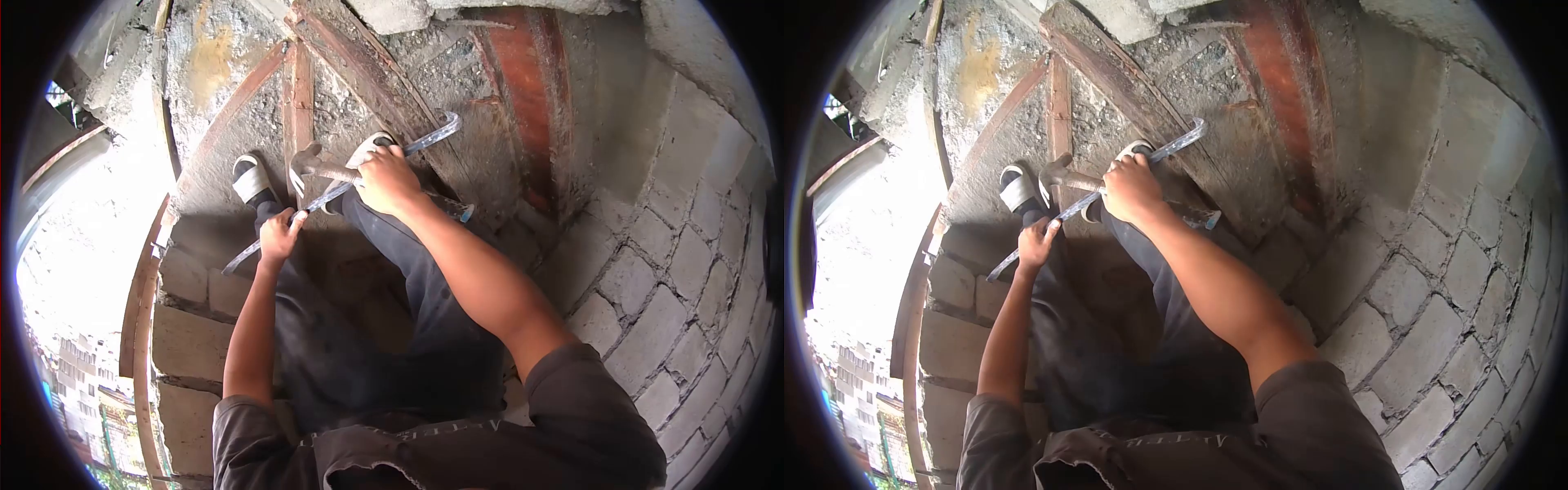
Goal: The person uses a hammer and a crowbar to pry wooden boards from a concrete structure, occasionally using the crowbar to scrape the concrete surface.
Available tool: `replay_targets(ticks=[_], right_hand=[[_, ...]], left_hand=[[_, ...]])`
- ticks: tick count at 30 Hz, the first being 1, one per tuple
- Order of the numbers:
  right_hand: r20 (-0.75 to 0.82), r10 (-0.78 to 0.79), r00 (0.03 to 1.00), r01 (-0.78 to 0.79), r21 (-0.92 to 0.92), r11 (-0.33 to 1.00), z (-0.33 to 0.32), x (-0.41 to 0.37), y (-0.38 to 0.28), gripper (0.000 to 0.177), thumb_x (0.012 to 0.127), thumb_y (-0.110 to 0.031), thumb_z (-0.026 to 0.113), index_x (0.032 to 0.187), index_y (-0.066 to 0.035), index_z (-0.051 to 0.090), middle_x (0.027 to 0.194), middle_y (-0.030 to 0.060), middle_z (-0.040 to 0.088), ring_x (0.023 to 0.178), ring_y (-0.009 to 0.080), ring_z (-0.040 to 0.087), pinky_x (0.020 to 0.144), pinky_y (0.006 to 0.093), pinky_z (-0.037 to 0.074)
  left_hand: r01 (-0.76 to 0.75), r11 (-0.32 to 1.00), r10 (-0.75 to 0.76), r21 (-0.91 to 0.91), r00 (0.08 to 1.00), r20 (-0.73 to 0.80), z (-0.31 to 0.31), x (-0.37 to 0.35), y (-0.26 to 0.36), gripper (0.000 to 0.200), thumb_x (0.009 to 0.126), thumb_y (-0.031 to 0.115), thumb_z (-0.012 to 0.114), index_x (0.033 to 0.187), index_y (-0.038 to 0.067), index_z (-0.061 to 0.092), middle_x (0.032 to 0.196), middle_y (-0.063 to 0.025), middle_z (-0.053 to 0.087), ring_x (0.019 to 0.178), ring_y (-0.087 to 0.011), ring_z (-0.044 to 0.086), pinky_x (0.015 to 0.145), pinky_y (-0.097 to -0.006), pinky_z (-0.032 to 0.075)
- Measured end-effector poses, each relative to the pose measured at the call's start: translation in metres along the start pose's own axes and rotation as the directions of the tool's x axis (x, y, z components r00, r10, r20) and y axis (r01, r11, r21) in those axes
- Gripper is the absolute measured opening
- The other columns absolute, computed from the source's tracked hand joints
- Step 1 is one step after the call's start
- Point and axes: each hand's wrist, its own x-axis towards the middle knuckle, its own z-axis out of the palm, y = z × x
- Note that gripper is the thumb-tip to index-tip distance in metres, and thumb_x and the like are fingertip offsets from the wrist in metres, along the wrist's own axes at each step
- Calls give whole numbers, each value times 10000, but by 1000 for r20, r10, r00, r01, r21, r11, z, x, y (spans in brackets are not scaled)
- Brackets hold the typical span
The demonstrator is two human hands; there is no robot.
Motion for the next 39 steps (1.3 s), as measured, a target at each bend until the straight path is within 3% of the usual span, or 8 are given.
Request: replay_targets(ticks=[9, 20, 34, 39], right_hand=[[10, 6, 1000, -7, 69, 998, 19, -6, 10, 231, 814, -188, 567, 906, -41, 721, 1052, 117, 662, 1081, 255, 561, 990, 403, 357], [-31, -10, 999, 13, 92, 996, 27, 0, 3, 220, 822, -187, 563, 876, -51, 727, 1051, 123, 654, 1107, 255, 548, 1002, 408, 350], [-43, -44, 998, 49, 117, 992, 39, -4, 9, 221, 806, -188, 598, 934, -49, 714, 1102, 126, 646, 1147, 259, 533, 1029, 437, 337], [-23, -48, 999, 51, 135, 990, 37, -1, 7, 226, 809, -219, 628, 932, -47, 708, 1088, 121, 642, 1137, 260, 533, 1029, 446, 333]], left_hand=[[10, 999, -9, 44, 1000, -25, 17, -3, -10, 502, 926, 490, 553, 727, 29, 546, 665, -211, 571, 671, -432, 571, 607, -471, 431], [15, 1000, -14, 16, 999, -31, 18, -6, -18, 435, 922, 433, 587, 793, 18, 578, 698, -230, 581, 693, -436, 572, 624, -466, 433], [57, 995, -51, -83, 996, 79, 43, -6, -35, 375, 941, 380, 560, 873, 11, 556, 808, -251, 603, 804, -466, 576, 687, -493, 441], [97, 995, -97, 12, 987, 127, 37, -4, -29, 369, 938, 383, 563, 893, 16, 573, 836, -248, 619, 831, -456, 586, 707, -500, 447]])
